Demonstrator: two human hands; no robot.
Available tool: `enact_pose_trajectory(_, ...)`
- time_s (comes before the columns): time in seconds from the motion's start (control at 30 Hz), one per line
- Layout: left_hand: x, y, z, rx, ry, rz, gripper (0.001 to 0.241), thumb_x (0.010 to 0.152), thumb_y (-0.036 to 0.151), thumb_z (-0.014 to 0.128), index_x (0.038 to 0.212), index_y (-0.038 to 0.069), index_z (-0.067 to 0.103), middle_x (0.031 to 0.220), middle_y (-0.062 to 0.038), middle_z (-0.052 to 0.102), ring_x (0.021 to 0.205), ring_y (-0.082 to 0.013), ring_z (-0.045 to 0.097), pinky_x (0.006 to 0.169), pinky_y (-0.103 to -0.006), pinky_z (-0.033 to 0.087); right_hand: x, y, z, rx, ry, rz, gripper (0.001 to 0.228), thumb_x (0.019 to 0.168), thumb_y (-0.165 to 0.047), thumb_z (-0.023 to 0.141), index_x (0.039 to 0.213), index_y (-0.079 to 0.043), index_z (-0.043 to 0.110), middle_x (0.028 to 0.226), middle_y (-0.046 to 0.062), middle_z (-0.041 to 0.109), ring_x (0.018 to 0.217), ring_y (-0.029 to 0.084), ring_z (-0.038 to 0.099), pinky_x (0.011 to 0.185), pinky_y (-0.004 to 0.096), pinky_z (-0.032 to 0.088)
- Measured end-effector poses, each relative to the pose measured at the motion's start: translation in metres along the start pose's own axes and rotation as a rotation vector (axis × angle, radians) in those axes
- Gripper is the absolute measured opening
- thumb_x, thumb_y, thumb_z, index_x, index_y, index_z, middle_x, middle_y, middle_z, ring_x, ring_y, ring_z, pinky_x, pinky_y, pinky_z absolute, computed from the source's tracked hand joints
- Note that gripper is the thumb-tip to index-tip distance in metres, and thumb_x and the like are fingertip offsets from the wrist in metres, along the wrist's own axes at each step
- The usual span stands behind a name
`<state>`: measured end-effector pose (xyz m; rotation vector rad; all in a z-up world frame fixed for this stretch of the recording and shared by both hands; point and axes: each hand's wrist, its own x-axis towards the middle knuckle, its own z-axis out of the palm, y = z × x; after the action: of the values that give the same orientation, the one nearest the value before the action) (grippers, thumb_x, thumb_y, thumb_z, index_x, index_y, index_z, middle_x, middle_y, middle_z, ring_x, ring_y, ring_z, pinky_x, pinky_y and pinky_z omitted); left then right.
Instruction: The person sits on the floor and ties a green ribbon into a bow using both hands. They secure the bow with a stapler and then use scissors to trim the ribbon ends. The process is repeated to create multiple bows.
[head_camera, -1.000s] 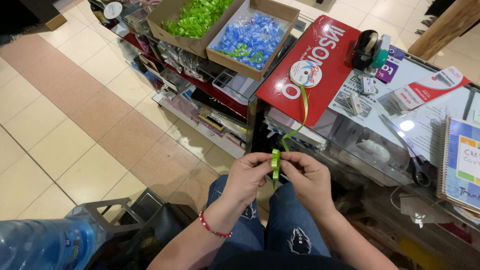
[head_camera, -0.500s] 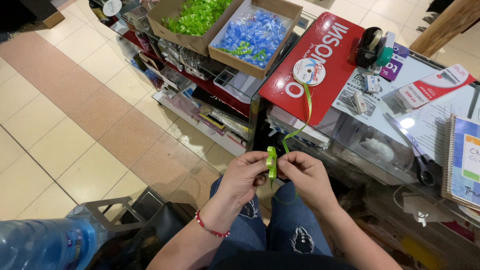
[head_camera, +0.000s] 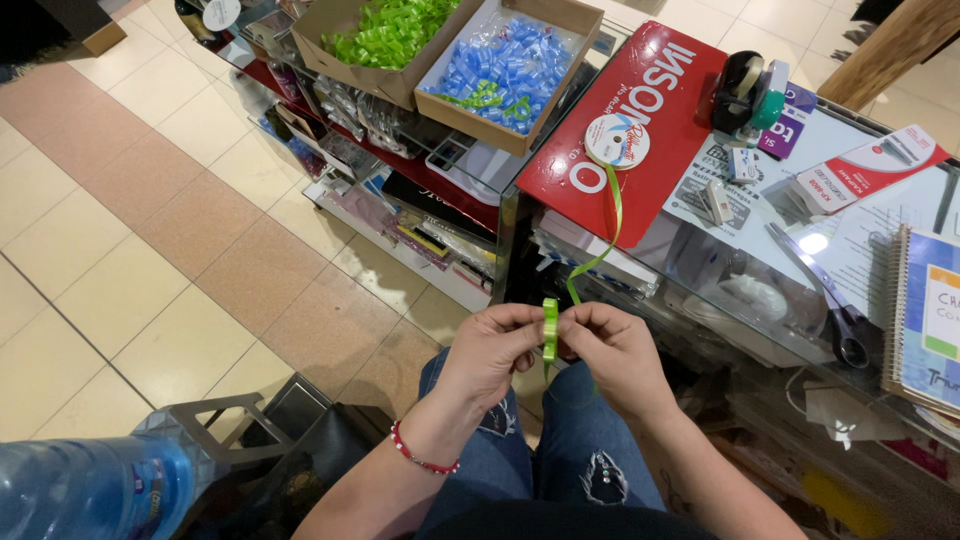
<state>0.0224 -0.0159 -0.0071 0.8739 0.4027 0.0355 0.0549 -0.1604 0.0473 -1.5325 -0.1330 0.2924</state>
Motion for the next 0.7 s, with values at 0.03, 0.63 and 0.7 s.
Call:
enact_pose_trajectory(0.03, -0.002, 0.003, 0.003, 0.023, -0.016, 0.010, 0.021, 0.077, 0.000, 0.091, 0.095, -0.001, 0.080, 0.073, -0.007, 0.069, 0.059, -0.0089, 0.058, 0.044, -0.0180, 0.044, -0.001, -0.004, 0.001, -0.008, 0.002, -0.007, 0.009, 0.090, 0.002, 0.070, 0.083, 0.005, 0.076, 0.064, 0.013, 0.065, 0.067, 0.018, 0.059, 0.067, 0.032, 0.054)
enact_pose_trajectory(0.63, -0.008, 0.004, 0.009, 0.140, -0.036, 0.105, 0.016, 0.084, -0.001, 0.082, 0.099, -0.006, 0.079, 0.073, -0.007, 0.068, 0.061, -0.0074, 0.054, 0.044, -0.0162, 0.043, 0.001, 0.010, -0.003, -0.059, 0.043, -0.015, 0.010, 0.086, 0.005, 0.065, 0.081, 0.004, 0.074, 0.062, 0.009, 0.060, 0.065, 0.015, 0.054, 0.066, 0.028, 0.048)
enact_pose_trajectory(0.7, -0.009, 0.006, 0.008, 0.155, -0.034, 0.115, 0.016, 0.084, -0.001, 0.082, 0.099, -0.006, 0.079, 0.071, -0.008, 0.067, 0.059, -0.0070, 0.053, 0.043, -0.0168, 0.042, 0.003, 0.015, -0.004, -0.080, 0.042, -0.018, 0.011, 0.086, 0.005, 0.064, 0.082, 0.004, 0.075, 0.061, 0.010, 0.062, 0.064, 0.015, 0.055, 0.066, 0.029, 0.049)
